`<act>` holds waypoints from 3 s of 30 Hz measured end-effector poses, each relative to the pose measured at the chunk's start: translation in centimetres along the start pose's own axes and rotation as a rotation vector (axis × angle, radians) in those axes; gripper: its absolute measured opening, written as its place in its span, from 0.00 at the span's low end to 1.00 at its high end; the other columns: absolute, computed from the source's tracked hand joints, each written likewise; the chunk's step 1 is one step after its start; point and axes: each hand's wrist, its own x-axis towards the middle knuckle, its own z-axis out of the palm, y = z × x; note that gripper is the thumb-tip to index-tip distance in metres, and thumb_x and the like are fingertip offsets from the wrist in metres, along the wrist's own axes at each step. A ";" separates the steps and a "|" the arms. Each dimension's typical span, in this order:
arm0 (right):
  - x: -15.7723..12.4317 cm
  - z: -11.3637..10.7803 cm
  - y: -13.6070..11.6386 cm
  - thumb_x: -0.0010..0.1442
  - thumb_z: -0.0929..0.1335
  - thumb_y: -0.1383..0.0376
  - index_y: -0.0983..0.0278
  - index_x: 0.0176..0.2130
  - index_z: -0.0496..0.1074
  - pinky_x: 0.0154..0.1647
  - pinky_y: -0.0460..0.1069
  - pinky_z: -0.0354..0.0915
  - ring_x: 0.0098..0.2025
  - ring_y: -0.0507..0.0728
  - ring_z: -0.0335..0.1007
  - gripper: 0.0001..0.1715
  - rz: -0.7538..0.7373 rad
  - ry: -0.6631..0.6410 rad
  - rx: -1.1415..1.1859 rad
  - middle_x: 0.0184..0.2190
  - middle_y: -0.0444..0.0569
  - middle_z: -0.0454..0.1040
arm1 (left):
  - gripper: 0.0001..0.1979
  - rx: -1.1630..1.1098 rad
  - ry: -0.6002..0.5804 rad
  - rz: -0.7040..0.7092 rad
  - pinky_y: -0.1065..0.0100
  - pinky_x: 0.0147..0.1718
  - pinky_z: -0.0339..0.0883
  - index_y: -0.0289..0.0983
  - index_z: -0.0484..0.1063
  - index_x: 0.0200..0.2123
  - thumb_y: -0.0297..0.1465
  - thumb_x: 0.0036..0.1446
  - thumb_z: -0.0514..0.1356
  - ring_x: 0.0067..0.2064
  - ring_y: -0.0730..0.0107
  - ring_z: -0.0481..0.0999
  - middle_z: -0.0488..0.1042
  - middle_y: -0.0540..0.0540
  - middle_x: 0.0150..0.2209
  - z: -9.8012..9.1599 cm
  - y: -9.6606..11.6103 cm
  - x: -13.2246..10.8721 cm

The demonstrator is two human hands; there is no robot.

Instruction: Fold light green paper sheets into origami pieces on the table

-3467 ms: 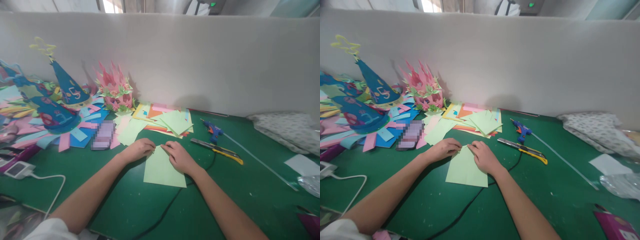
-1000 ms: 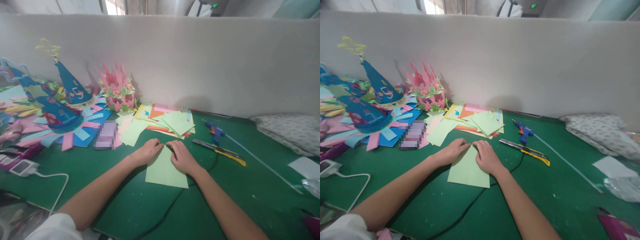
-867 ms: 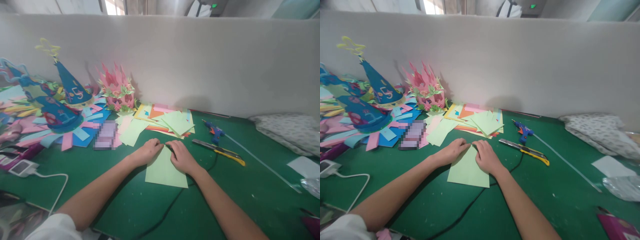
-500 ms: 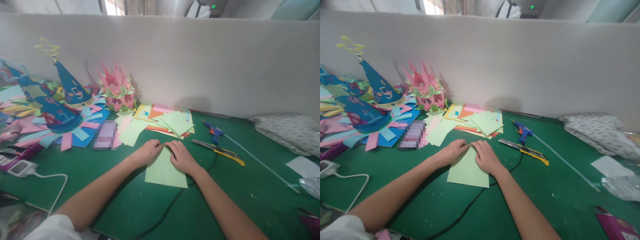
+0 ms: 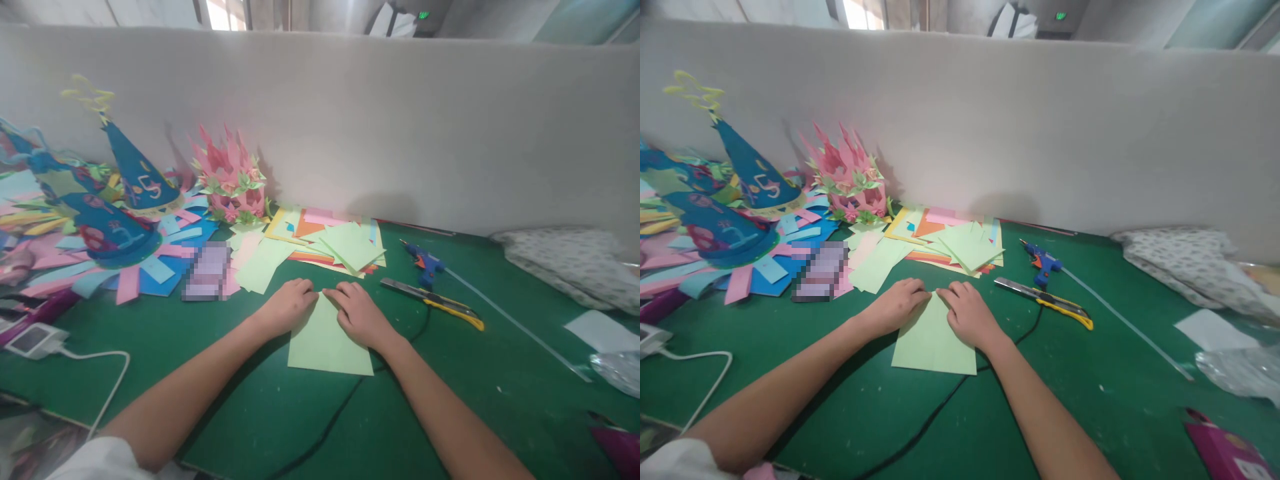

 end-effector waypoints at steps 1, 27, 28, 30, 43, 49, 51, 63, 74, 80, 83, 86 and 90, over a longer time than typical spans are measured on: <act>0.0 0.0 0.0 0.54 0.59 0.75 0.65 0.54 0.65 0.44 0.54 0.59 0.41 0.59 0.56 0.28 0.001 0.000 0.000 0.41 0.53 0.64 | 0.14 -0.006 0.005 -0.002 0.62 0.38 0.63 0.33 0.73 0.40 0.24 0.62 0.48 0.36 0.64 0.67 0.68 0.41 0.35 -0.3 0.0 -0.1; 0.1 -0.3 -0.2 0.54 0.59 0.75 0.56 0.54 0.66 0.40 0.53 0.59 0.38 0.58 0.55 0.31 -0.013 -0.042 -0.065 0.36 0.50 0.61 | 0.12 -0.143 0.040 -0.393 0.67 0.30 0.59 0.36 0.65 0.29 0.39 0.56 0.56 0.32 0.65 0.69 0.69 0.46 0.29 -0.3 -0.1 -1.1; 0.1 -0.3 -0.2 0.53 0.59 0.75 0.57 0.54 0.66 0.41 0.53 0.59 0.38 0.58 0.55 0.30 -0.008 -0.038 -0.060 0.36 0.50 0.61 | 0.10 -0.168 0.049 -0.390 0.67 0.30 0.59 0.36 0.65 0.29 0.37 0.55 0.57 0.32 0.65 0.69 0.69 0.47 0.29 -0.2 -0.1 -1.1; 0.0 -0.2 -0.1 0.53 0.59 0.75 0.58 0.54 0.66 0.42 0.53 0.59 0.39 0.59 0.56 0.30 0.001 -0.021 -0.043 0.38 0.51 0.62 | 0.07 -0.213 0.070 -0.395 0.67 0.30 0.59 0.37 0.64 0.31 0.35 0.54 0.58 0.33 0.65 0.69 0.68 0.48 0.29 0.0 -0.1 -1.1; -0.1 0.6 0.4 0.54 0.59 0.76 0.63 0.57 0.60 0.46 0.55 0.59 0.43 0.60 0.57 0.32 0.019 0.054 0.033 0.42 0.53 0.63 | 0.07 -0.412 0.153 -0.199 0.68 0.35 0.63 0.36 0.64 0.32 0.20 0.49 0.54 0.36 0.67 0.67 0.67 0.47 0.32 0.5 0.6 -0.8; -0.1 0.5 0.3 0.54 0.59 0.76 0.63 0.51 0.63 0.45 0.54 0.59 0.43 0.60 0.58 0.25 0.026 0.060 0.060 0.41 0.52 0.64 | 0.10 -0.431 0.084 -0.018 0.63 0.48 0.62 0.35 0.68 0.38 0.32 0.53 0.62 0.47 0.62 0.69 0.71 0.41 0.44 0.0 0.7 -0.9; -0.1 0.4 0.3 0.53 0.59 0.76 0.63 0.50 0.63 0.45 0.54 0.59 0.43 0.60 0.58 0.25 0.028 0.062 0.066 0.41 0.52 0.64 | 0.09 -0.394 0.051 0.026 0.62 0.50 0.60 0.35 0.68 0.39 0.34 0.58 0.59 0.48 0.62 0.69 0.72 0.41 0.46 -0.1 0.6 -0.8; 0.1 0.7 0.3 0.50 0.59 0.77 0.66 0.43 0.64 0.43 0.53 0.59 0.41 0.59 0.59 0.20 0.063 0.125 0.098 0.38 0.52 0.66 | 0.13 -0.181 -0.092 -0.084 0.60 0.43 0.56 0.41 0.66 0.44 0.32 0.66 0.43 0.50 0.60 0.62 0.65 0.50 0.58 -0.5 1.0 -0.6; -0.3 0.0 0.1 0.54 0.61 0.76 0.65 0.44 0.70 0.39 0.52 0.59 0.38 0.58 0.60 0.18 0.001 0.092 0.016 0.35 0.51 0.66 | 0.10 -0.114 -0.033 -0.063 0.59 0.42 0.52 0.40 0.66 0.42 0.29 0.61 0.47 0.49 0.59 0.61 0.64 0.51 0.58 -0.2 1.2 -0.5; -0.5 0.2 0.3 0.56 0.62 0.73 0.63 0.44 0.68 0.38 0.51 0.60 0.37 0.57 0.61 0.15 0.108 0.171 0.114 0.34 0.49 0.67 | 0.12 -0.248 -0.012 -0.087 0.60 0.43 0.52 0.41 0.69 0.40 0.39 0.64 0.49 0.49 0.60 0.61 0.69 0.51 0.53 -0.6 0.9 -0.3; -0.4 0.2 0.4 0.56 0.63 0.71 0.63 0.40 0.68 0.38 0.51 0.60 0.36 0.56 0.62 0.10 0.153 0.182 0.148 0.33 0.48 0.68 | 0.16 -0.297 0.007 -0.094 0.60 0.44 0.51 0.42 0.72 0.38 0.36 0.66 0.46 0.48 0.63 0.62 0.71 0.52 0.52 -0.5 0.4 -0.4; -0.4 0.3 0.4 0.57 0.64 0.69 0.62 0.38 0.68 0.39 0.51 0.60 0.38 0.57 0.62 0.07 0.151 0.178 0.162 0.34 0.48 0.68 | 0.13 -0.289 0.025 -0.054 0.61 0.44 0.51 0.45 0.74 0.39 0.35 0.65 0.49 0.48 0.65 0.63 0.72 0.52 0.50 -0.2 -0.2 -0.5; -0.4 0.2 0.5 0.58 0.64 0.68 0.62 0.38 0.69 0.40 0.51 0.60 0.39 0.57 0.63 0.06 0.133 0.169 0.171 0.35 0.49 0.69 | 0.11 -0.269 0.042 -0.016 0.62 0.45 0.51 0.44 0.73 0.40 0.34 0.65 0.50 0.48 0.66 0.65 0.73 0.50 0.48 -0.1 -0.4 -0.4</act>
